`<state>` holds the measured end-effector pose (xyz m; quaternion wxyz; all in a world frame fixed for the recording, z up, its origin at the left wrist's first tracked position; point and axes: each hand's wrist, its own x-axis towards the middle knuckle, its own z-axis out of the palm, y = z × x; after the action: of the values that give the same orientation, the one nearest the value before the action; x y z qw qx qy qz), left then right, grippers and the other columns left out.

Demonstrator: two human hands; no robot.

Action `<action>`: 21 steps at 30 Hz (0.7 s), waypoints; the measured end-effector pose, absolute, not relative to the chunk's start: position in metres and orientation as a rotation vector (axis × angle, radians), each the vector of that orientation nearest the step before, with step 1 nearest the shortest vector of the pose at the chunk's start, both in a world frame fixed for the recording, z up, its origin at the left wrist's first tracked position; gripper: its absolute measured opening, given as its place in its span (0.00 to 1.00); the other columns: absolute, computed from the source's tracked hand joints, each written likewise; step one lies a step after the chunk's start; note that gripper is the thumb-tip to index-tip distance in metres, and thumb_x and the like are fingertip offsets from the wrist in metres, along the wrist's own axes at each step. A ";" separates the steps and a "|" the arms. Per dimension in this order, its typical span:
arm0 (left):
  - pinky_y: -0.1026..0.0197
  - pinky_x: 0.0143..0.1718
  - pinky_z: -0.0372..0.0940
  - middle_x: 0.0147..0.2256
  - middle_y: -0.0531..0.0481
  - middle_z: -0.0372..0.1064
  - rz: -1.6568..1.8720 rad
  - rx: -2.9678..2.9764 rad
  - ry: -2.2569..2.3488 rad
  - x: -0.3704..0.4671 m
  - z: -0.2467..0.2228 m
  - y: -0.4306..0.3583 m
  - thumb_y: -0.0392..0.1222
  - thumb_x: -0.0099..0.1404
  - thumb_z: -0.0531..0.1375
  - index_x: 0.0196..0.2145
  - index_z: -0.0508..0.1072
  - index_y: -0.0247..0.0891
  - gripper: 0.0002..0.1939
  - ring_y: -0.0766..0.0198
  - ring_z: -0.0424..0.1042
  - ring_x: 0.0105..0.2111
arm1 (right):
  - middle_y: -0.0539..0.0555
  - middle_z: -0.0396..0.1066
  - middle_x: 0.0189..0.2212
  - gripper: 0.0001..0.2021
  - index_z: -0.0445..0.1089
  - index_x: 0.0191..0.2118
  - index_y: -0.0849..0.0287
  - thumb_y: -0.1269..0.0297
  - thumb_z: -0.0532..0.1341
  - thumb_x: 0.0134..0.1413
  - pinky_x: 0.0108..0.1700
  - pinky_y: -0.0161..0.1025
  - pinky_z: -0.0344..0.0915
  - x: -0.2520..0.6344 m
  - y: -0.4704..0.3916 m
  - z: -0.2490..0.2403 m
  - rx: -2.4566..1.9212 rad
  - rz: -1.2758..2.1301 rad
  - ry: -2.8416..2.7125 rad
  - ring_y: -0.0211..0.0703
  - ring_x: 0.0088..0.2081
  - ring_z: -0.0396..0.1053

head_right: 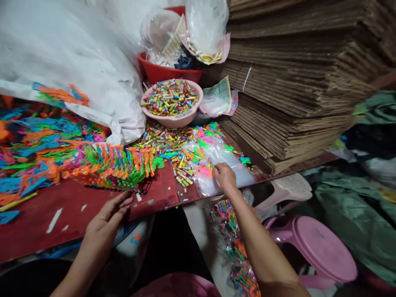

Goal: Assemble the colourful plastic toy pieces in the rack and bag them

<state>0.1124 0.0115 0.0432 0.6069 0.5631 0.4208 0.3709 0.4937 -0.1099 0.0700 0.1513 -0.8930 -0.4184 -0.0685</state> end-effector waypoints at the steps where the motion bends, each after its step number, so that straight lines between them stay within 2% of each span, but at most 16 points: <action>1: 0.48 0.62 0.61 0.55 0.41 0.70 0.854 1.308 0.974 0.112 0.043 0.012 0.53 0.58 0.64 0.58 0.69 0.38 0.33 0.51 0.68 0.57 | 0.57 0.75 0.40 0.14 0.77 0.44 0.59 0.65 0.54 0.60 0.41 0.37 0.62 0.495 -0.107 0.071 -2.582 -0.198 -1.189 0.45 0.40 0.71; 6: 0.48 0.63 0.60 0.55 0.43 0.70 0.842 1.348 0.983 0.111 0.043 0.012 0.54 0.59 0.64 0.57 0.70 0.40 0.31 0.52 0.69 0.57 | 0.57 0.75 0.42 0.16 0.77 0.45 0.58 0.69 0.53 0.61 0.39 0.36 0.60 0.509 -0.088 0.078 -2.649 -0.221 -1.135 0.44 0.41 0.70; 8: 0.47 0.63 0.60 0.55 0.43 0.70 0.833 1.353 0.991 0.111 0.045 0.012 0.56 0.58 0.64 0.57 0.70 0.40 0.32 0.51 0.69 0.57 | 0.57 0.74 0.43 0.18 0.77 0.47 0.59 0.73 0.52 0.59 0.41 0.35 0.60 0.515 -0.083 0.082 -2.599 -0.198 -1.220 0.43 0.42 0.70; 11: 0.46 0.62 0.61 0.54 0.42 0.71 0.837 1.348 1.010 0.113 0.047 0.011 0.57 0.57 0.64 0.57 0.70 0.39 0.33 0.51 0.70 0.56 | 0.56 0.73 0.41 0.18 0.78 0.45 0.60 0.76 0.53 0.56 0.43 0.34 0.61 0.518 -0.081 0.087 -2.435 -0.080 -1.429 0.41 0.40 0.70; 15: 0.47 0.62 0.61 0.54 0.42 0.71 0.866 1.400 1.008 0.114 0.044 0.010 0.57 0.59 0.63 0.55 0.71 0.39 0.30 0.51 0.70 0.55 | 0.55 0.72 0.41 0.17 0.77 0.47 0.60 0.72 0.57 0.55 0.47 0.37 0.64 0.506 -0.090 0.087 -2.197 0.085 -1.709 0.42 0.42 0.69; 18: 0.48 0.62 0.60 0.54 0.43 0.70 0.867 1.464 0.992 0.113 0.042 0.010 0.55 0.61 0.62 0.56 0.71 0.40 0.28 0.52 0.69 0.56 | 0.58 0.70 0.45 0.20 0.73 0.54 0.60 0.70 0.59 0.54 0.52 0.42 0.63 0.497 -0.096 0.082 -2.146 0.061 -1.860 0.46 0.47 0.67; 21: 0.48 0.61 0.61 0.54 0.42 0.70 0.874 1.490 1.008 0.113 0.043 0.009 0.55 0.61 0.61 0.55 0.71 0.39 0.28 0.51 0.70 0.56 | 0.59 0.69 0.46 0.21 0.72 0.55 0.61 0.71 0.58 0.55 0.53 0.43 0.62 0.495 -0.098 0.077 -2.145 0.019 -1.883 0.47 0.48 0.66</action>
<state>0.1134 0.0095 0.0434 0.5404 0.6268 0.4242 0.3676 0.4949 -0.0977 0.0768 0.1432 -0.7436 -0.6530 0.0066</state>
